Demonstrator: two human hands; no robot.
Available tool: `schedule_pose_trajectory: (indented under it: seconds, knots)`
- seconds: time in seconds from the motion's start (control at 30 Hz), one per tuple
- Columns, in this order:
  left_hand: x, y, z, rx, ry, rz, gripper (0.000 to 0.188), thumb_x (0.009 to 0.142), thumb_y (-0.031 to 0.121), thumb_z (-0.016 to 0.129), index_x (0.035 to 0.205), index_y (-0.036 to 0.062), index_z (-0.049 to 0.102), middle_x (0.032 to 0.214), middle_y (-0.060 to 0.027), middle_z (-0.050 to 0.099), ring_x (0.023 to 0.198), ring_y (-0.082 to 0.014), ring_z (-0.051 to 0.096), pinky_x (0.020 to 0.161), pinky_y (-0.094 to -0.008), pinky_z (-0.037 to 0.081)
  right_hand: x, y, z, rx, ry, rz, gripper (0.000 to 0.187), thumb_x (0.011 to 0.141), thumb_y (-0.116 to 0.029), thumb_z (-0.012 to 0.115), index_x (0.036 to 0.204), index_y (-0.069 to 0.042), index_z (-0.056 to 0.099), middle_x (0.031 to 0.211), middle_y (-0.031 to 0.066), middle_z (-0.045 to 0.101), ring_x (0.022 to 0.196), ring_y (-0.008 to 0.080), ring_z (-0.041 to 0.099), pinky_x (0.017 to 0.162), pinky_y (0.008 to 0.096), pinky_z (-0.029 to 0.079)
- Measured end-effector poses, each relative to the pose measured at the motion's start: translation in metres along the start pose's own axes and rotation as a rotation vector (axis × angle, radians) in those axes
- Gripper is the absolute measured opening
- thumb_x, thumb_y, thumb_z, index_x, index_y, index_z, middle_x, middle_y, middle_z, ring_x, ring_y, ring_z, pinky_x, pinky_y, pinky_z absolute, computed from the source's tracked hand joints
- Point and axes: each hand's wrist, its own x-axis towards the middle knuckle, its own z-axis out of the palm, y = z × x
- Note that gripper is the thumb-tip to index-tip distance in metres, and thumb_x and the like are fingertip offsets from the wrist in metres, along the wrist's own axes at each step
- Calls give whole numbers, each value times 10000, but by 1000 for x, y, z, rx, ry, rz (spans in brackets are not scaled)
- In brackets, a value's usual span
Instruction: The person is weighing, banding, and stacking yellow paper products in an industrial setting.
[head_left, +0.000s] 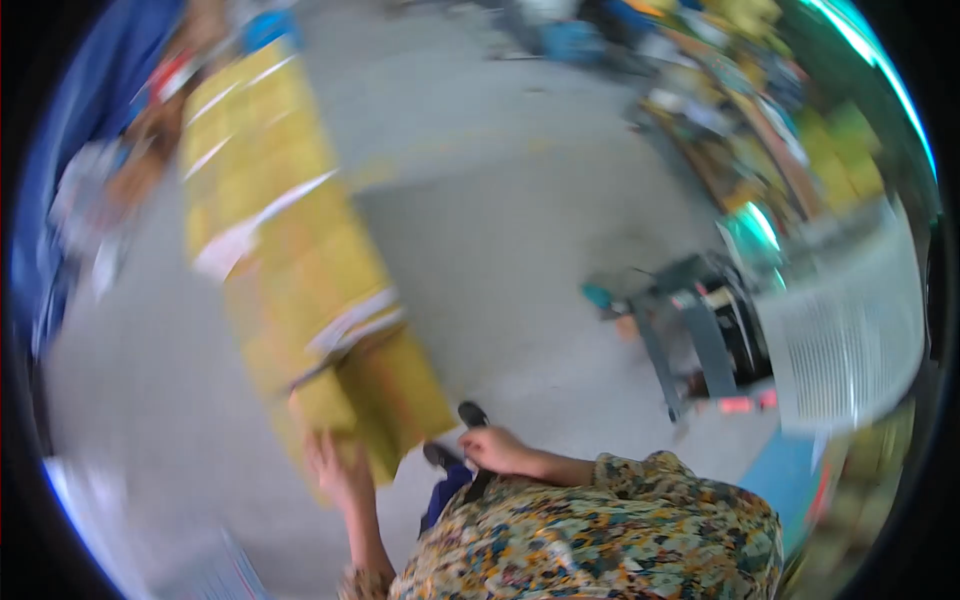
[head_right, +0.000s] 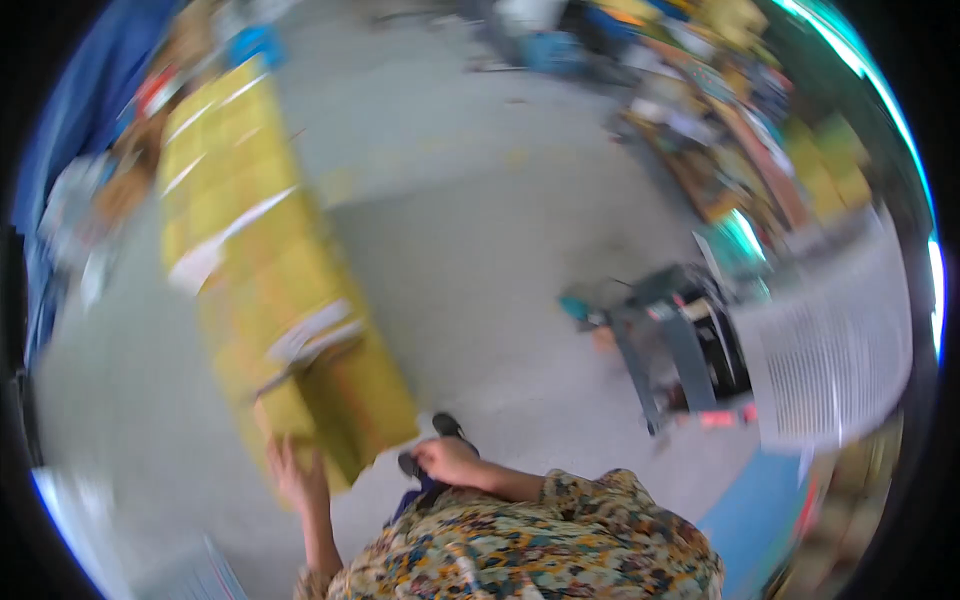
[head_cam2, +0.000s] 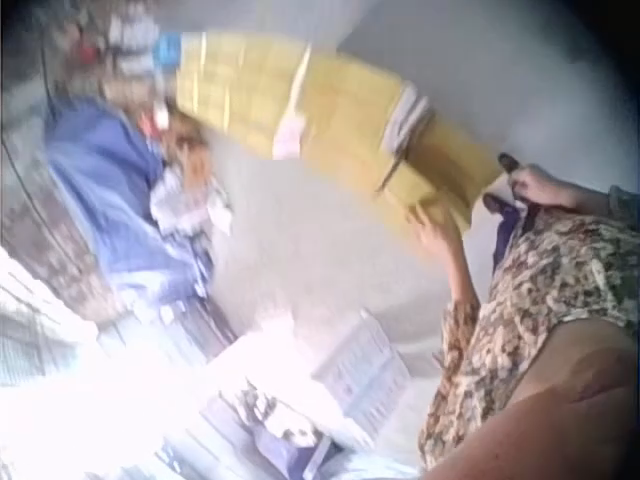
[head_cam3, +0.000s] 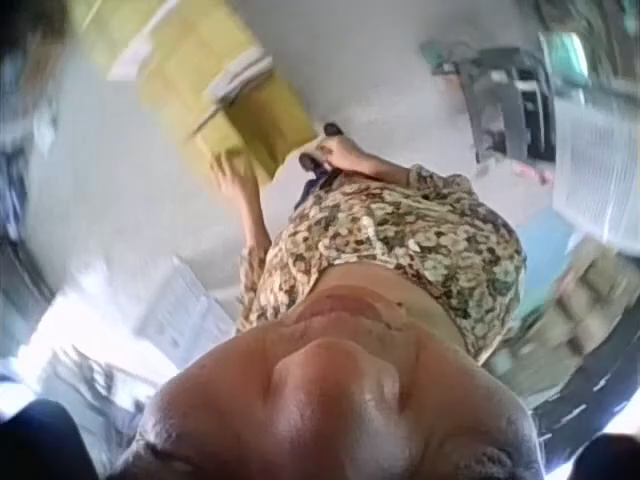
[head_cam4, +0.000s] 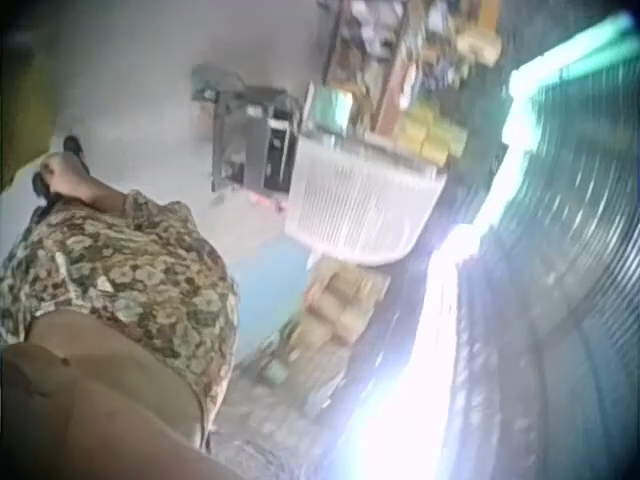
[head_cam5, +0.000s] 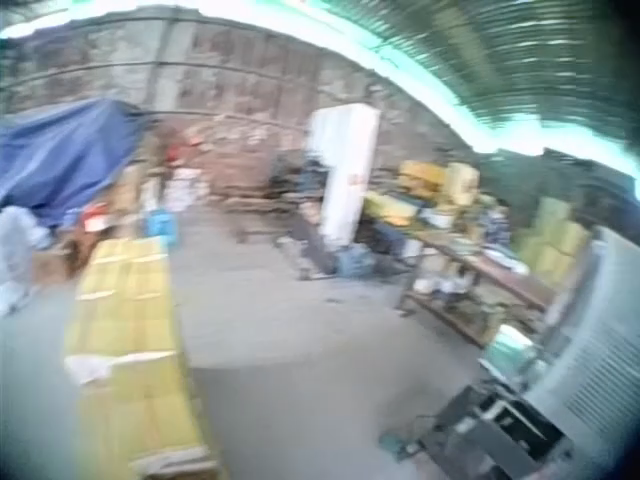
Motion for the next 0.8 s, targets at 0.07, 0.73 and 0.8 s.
schedule_pose_trajectory:
  seconds: [0.07,0.73,0.8]
  knots:
    - [-4,9,9,-31,11,72,531,824,184,710,1289,-15,549,1415,-265,444,1306,-437,418,1074,-505,357,0,14,-17,40,84,-44,249,888,-184,608,1085,-45,671,976,159,705,861,309,694,763,373,540]
    - [122,466,236,-329,-807,614,396,844,161,685,1176,-37,602,1294,-267,538,1068,-380,616,767,-416,548,-14,237,-433,211,646,213,350,933,-407,492,1002,-97,640,868,184,661,827,374,649,728,445,510]
    - [162,423,309,-279,-622,826,408,861,256,678,1172,-1,618,1328,-258,525,1088,-362,612,788,-413,546,4,242,-457,224,525,371,357,932,-417,500,1006,-100,645,902,184,669,858,370,654,751,430,514]
